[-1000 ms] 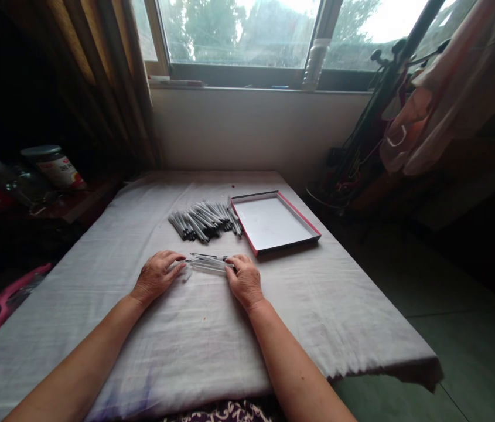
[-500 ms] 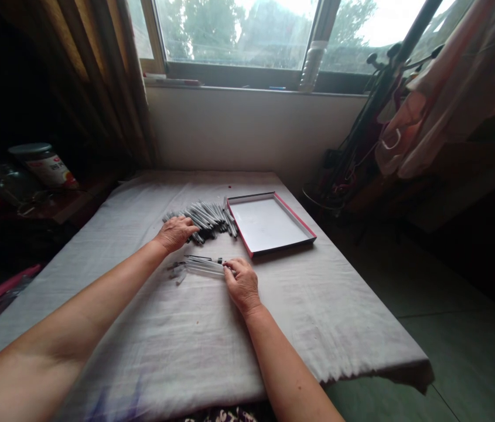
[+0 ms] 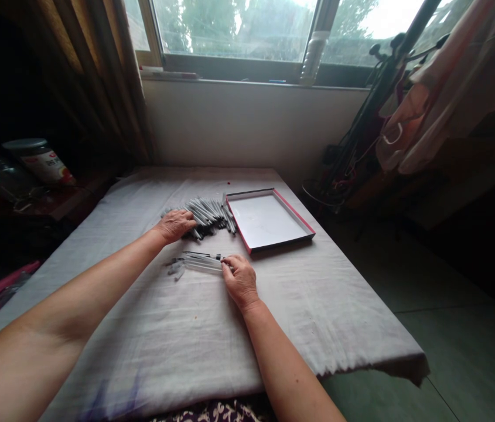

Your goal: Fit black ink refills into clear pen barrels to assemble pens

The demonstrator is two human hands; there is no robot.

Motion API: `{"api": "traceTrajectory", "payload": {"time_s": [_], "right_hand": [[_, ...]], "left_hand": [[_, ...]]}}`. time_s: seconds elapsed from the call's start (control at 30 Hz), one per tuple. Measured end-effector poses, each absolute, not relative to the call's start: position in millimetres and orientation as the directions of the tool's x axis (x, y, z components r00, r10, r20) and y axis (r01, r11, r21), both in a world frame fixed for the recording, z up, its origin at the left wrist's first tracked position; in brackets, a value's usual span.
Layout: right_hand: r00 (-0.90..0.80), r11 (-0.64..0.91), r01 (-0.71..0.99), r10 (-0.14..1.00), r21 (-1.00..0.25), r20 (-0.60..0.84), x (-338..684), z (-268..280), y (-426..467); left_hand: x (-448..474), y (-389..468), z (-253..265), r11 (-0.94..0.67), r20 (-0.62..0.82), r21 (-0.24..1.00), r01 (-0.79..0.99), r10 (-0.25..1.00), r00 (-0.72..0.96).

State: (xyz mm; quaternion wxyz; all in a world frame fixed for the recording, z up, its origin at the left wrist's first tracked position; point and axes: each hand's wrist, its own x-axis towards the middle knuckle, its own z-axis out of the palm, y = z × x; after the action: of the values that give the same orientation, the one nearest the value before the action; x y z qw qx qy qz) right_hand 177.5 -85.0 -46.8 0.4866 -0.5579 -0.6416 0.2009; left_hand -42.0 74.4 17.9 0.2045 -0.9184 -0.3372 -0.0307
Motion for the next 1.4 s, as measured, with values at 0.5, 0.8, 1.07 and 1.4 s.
{"api": "traceTrajectory", "payload": {"time_s": [0.5, 0.8, 1.07, 1.4], "right_hand": [[0.130, 0.306, 0.508, 0.897, -0.805, 0.423, 171.6, -38.2, -89.6], [-0.045, 0.377, 0.448, 0.915, -0.811, 0.400, 163.0, -34.9, -98.3], [-0.033, 0.362, 0.377, 0.925, -0.853, 0.378, 163.7, -37.7, -96.5], [0.008, 0.226, 0.089, 0.974, -0.970, 0.228, 161.3, -39.0, -94.9]], "left_hand": [[-49.8, -23.3, 6.8, -0.743, 0.387, -0.250, 0.620, 0.510, 0.768], [-53.3, -82.6, -20.7, -0.663, 0.544, -0.064, 0.746, 0.604, 0.583], [-47.0, -83.9, -22.3, -0.689, 0.596, -0.064, 0.722, 0.554, 0.581], [-48.4, -84.1, -25.7, -0.711, 0.599, -0.006, 0.703, 0.560, 0.572]]}}
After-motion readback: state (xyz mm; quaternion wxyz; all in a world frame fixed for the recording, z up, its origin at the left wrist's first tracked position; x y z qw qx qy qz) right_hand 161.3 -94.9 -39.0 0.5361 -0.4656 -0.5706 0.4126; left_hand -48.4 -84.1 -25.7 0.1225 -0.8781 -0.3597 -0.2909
